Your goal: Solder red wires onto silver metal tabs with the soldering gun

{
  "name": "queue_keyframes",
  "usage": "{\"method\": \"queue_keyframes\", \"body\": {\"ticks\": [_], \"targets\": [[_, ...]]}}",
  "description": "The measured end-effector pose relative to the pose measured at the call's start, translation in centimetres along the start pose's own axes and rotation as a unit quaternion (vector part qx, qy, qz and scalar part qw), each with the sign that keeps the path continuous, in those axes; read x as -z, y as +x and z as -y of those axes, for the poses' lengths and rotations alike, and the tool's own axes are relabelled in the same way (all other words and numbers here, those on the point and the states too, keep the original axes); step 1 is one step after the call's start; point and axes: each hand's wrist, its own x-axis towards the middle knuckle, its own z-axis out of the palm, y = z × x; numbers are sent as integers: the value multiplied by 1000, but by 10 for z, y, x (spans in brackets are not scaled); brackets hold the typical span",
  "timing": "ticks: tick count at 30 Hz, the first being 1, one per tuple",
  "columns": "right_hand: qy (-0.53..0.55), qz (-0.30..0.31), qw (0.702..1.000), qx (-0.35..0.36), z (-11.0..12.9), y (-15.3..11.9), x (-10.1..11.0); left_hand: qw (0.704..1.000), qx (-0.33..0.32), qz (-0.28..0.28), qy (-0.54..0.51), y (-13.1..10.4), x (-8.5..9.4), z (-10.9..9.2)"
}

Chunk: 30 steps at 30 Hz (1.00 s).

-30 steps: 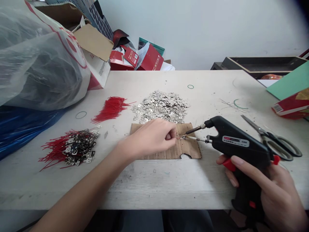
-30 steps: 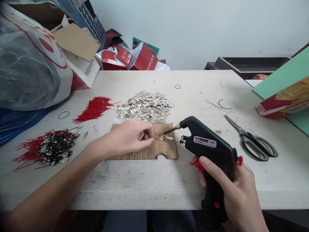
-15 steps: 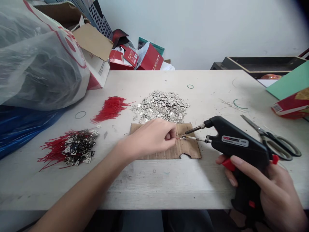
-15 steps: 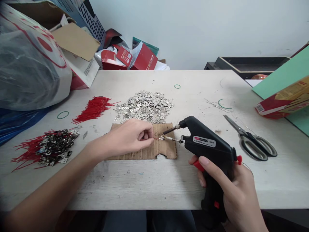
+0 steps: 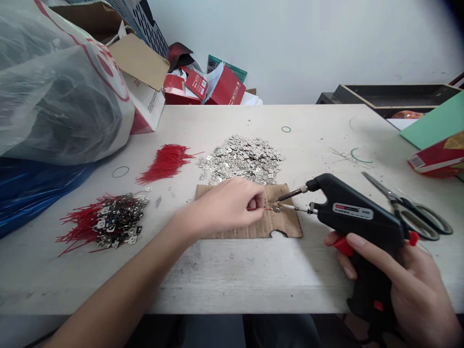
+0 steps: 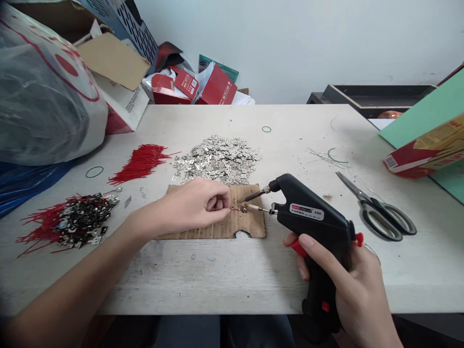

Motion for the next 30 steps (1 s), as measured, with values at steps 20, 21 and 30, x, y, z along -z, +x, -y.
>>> {"method": "queue_keyframes", "body": {"ticks": [20,21,30], "targets": [[-5,1,1000,8,3,0,-2,1000,6,2,14,-1,2,-1],[-4,1,1000,10,3,0,-2,1000,8,4,13,-1,2,-2],[9,-39,998,-51,21,-8,-16,1000,14,12,6,-2,4,-4]]}}
